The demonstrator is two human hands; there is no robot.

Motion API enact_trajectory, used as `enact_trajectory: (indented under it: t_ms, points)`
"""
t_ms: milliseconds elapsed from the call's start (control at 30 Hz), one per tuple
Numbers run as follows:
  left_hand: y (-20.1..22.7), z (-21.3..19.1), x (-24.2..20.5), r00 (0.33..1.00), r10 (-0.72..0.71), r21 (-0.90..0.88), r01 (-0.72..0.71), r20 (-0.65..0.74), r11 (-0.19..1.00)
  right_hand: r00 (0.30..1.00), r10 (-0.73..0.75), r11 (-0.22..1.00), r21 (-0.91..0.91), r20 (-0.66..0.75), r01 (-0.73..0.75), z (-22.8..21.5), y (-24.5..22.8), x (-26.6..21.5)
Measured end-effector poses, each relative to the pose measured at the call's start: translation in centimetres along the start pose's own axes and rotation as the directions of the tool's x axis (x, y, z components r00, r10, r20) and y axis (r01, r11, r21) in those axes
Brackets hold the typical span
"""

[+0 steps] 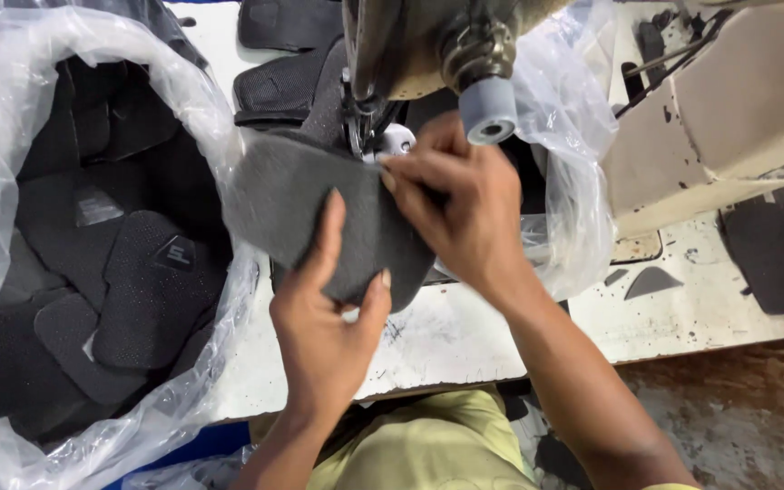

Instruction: The person uses a sewing machine to stitch black foam pieces onto car mats. They repeatedly pick up mats and foam inserts, align them under the needle, and sew them together before placing the finished items aside.

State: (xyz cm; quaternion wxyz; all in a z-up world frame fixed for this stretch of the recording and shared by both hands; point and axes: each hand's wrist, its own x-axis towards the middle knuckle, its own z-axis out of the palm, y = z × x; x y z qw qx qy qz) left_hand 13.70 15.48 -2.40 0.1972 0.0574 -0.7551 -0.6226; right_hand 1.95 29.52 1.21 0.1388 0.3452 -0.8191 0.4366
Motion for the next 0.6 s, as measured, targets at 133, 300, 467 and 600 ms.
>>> enact_trajectory:
  t_ms: [133, 300, 467, 600]
  points:
    - [-0.7, 0.2, 1.6, 0.985, -0.169, -0.452, 0.169, 0.042, 0.876, 0.963, 0.225, 0.957, 0.153, 0.148, -0.247, -0.1, 2.4, 3.5]
    - [-1.1, -2.9, 4.1, 0.977, -0.120, -0.477, 0.190, 0.174, 0.858, 0.951, 0.245, 0.905, 0.307, 0.187, -0.294, 1.3, 4.0, 3.1]
    - [0.5, -5.8, 8.1, 0.933, -0.138, -0.301, 0.244, 0.333, 0.922, 0.903, 0.403, 0.829, 0.360, 0.147, -0.428, 0.7, 2.8, 2.6]
    - [-0.7, -8.8, 12.2, 0.847, -0.151, -0.085, 0.224, 0.509, 0.971, 0.971, 0.113, 0.989, -0.069, -0.211, -0.130, -3.7, 3.8, -1.1]
